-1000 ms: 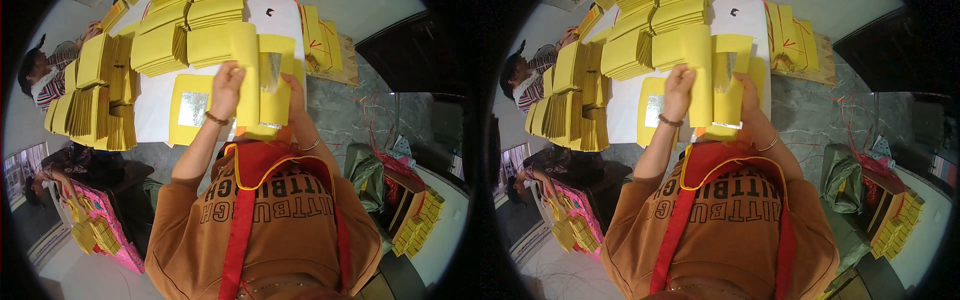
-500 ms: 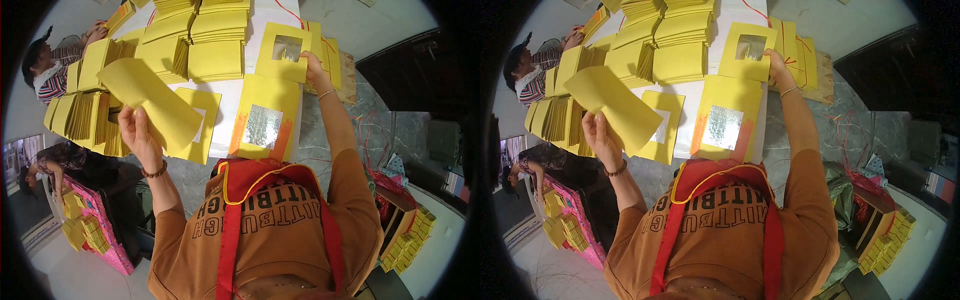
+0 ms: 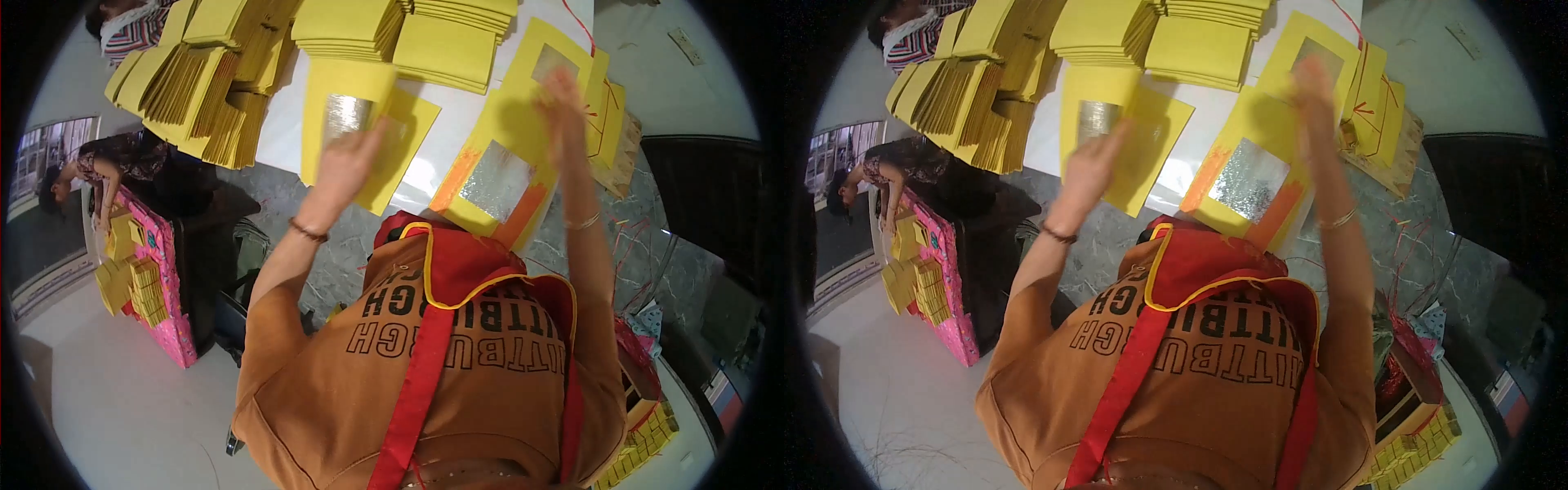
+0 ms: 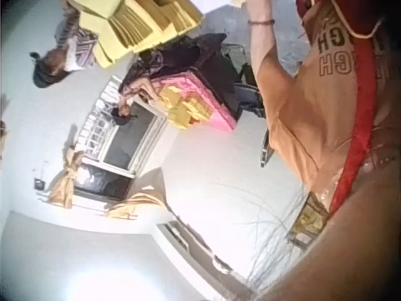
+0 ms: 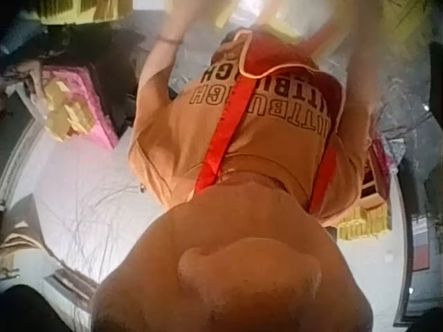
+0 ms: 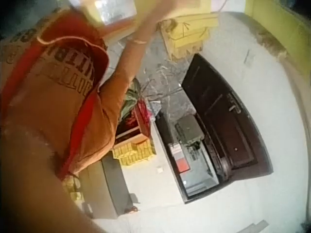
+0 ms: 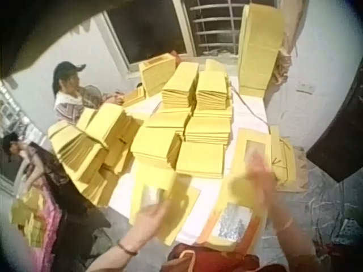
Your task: Handling and stacking sheets of yellow paper with foil squares, commonly known as joss paper.
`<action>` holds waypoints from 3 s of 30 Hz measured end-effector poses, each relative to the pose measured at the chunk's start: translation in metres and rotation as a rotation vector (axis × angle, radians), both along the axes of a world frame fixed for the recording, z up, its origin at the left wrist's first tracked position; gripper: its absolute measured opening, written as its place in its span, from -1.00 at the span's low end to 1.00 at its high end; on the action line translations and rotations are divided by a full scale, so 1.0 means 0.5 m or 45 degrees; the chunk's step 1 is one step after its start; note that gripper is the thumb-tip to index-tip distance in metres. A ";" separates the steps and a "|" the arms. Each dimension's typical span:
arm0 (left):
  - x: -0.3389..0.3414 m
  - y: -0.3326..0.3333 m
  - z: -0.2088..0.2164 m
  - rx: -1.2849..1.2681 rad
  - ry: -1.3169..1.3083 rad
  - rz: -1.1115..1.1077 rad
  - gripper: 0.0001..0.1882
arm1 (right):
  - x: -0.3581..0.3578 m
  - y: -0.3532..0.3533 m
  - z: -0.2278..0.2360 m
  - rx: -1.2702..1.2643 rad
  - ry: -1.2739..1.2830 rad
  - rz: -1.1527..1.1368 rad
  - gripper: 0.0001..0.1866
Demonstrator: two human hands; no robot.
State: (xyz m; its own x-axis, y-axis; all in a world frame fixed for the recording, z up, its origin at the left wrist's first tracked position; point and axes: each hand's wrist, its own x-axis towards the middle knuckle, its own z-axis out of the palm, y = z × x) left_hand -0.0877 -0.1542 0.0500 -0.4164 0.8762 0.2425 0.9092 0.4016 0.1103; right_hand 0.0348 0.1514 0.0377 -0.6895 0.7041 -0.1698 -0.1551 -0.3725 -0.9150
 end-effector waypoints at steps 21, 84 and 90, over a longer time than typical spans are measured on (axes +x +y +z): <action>-0.108 -0.063 -0.178 0.095 -0.212 0.524 -0.36 | -0.031 -0.365 -0.085 -0.720 -0.404 0.436 -0.32; 0.080 0.188 0.019 0.792 -2.279 0.054 -0.35 | 0.168 -0.137 -0.006 -0.467 0.082 0.133 -0.67; 0.048 0.171 0.001 0.597 -2.452 -0.168 -0.47 | 0.203 -0.145 -0.003 -0.442 -0.098 0.083 -0.62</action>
State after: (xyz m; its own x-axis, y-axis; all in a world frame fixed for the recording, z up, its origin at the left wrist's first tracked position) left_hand -0.0637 -0.0689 0.0506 -0.3131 0.9308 -0.1885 -0.5012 0.0066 0.8653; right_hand 0.1365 0.0787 0.0359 -0.7068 0.5504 -0.4445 -0.0562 -0.6700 -0.7402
